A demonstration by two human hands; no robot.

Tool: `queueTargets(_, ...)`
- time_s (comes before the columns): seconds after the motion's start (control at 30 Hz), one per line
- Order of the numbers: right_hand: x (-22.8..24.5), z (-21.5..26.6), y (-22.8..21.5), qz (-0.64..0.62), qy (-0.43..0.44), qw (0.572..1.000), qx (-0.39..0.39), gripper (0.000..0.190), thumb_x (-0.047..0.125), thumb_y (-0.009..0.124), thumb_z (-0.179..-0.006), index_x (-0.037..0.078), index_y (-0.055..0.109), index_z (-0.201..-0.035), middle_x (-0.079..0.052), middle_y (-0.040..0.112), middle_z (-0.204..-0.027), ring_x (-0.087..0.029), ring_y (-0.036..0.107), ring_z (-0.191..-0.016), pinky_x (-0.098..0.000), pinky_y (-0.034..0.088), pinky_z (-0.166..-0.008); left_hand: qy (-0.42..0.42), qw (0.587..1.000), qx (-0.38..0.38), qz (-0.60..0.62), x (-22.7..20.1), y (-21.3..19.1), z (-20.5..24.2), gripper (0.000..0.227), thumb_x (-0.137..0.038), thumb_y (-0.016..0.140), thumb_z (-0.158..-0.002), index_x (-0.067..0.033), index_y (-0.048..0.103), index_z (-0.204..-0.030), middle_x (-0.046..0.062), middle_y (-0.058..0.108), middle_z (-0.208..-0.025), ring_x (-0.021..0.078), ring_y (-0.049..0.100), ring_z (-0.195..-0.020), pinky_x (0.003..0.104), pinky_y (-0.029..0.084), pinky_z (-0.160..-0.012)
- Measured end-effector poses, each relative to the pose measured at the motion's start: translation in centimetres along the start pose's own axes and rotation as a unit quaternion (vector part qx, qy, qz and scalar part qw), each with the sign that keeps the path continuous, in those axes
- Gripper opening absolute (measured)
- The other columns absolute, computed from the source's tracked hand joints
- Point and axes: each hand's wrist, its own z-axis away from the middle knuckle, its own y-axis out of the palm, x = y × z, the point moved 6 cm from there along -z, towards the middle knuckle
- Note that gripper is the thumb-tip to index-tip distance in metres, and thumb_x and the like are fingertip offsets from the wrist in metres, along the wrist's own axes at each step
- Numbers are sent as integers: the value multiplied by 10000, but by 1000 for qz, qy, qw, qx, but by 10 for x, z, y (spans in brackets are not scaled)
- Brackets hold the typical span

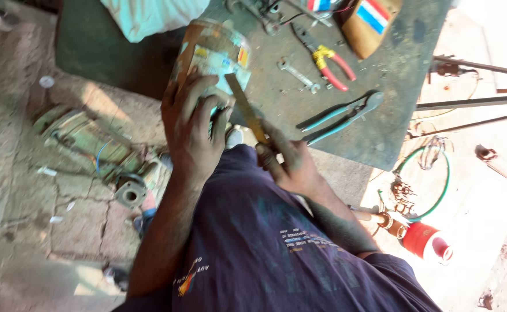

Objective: The person uses a flat metal bar to repeatedly tap and adjust the copper windings inside a cylindrical motor stator. The person holds the stator with one hand while striking it with the bar in the other hand, working at a cluttered workbench.

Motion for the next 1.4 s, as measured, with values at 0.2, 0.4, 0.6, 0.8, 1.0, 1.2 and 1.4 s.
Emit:
queueTargets(0.2,-2,3,-3,0,2,1000,-15,474,107,601,-1079,-86,461,-1489,-112,720,-761,-171,744,-655,-308,580,-609,28,999,1,35,9,-13,1,139,-62,727,-992,-51,695,-1126,59,580,-1456,311,514,-1431,570,335,-1276)
queueTargets(0.4,4,0,0,16,-2,1000,-4,466,93,594,-1086,-82,462,-1498,-99,712,-737,-154,748,-660,-304,584,-609,27,999,-22,28,12,-8,2,379,-191,789,-916,-39,640,-1230,137,514,-1442,308,511,-1353,619,321,-1211)
queueTargets(0.6,7,-3,3,1,5,1000,6,486,88,592,-1082,-91,446,-1509,-111,711,-754,-165,747,-666,-298,594,-597,8,999,-44,2,13,2,6,245,-231,776,-1041,-87,581,-1075,89,521,-1492,289,493,-1462,590,324,-1289)
queueTargets(0.8,4,-3,2,-5,18,1000,7,497,86,586,-1074,-94,441,-1515,-111,710,-745,-160,740,-658,-295,590,-588,5,999,-30,29,24,-2,6,172,-188,715,-1057,-70,607,-1119,96,496,-1548,292,478,-1476,606,296,-1301)
queueTargets(1.0,-3,-5,4,23,43,999,11,476,35,587,-1020,-14,500,-1486,-101,731,-733,-178,749,-646,-333,595,-655,28,993,-54,97,17,-24,-1,224,-50,681,-987,-25,659,-1209,115,520,-1518,377,468,-1438,497,399,-1200)
queueTargets(1.2,3,-5,8,2,49,998,34,526,93,611,-1017,6,468,-1515,-106,739,-754,-200,769,-673,-344,610,-648,31,998,-33,50,8,-26,0,240,-4,723,-925,-35,651,-1152,134,571,-1473,374,511,-1381,540,407,-1195)
queueTargets(1.4,15,-11,7,-6,40,998,38,522,158,605,-1054,27,455,-1536,-101,728,-724,-198,766,-654,-342,612,-629,14,999,-43,-4,2,-12,2,324,-189,833,-932,-27,615,-1109,122,594,-1389,344,567,-1346,611,386,-1209)
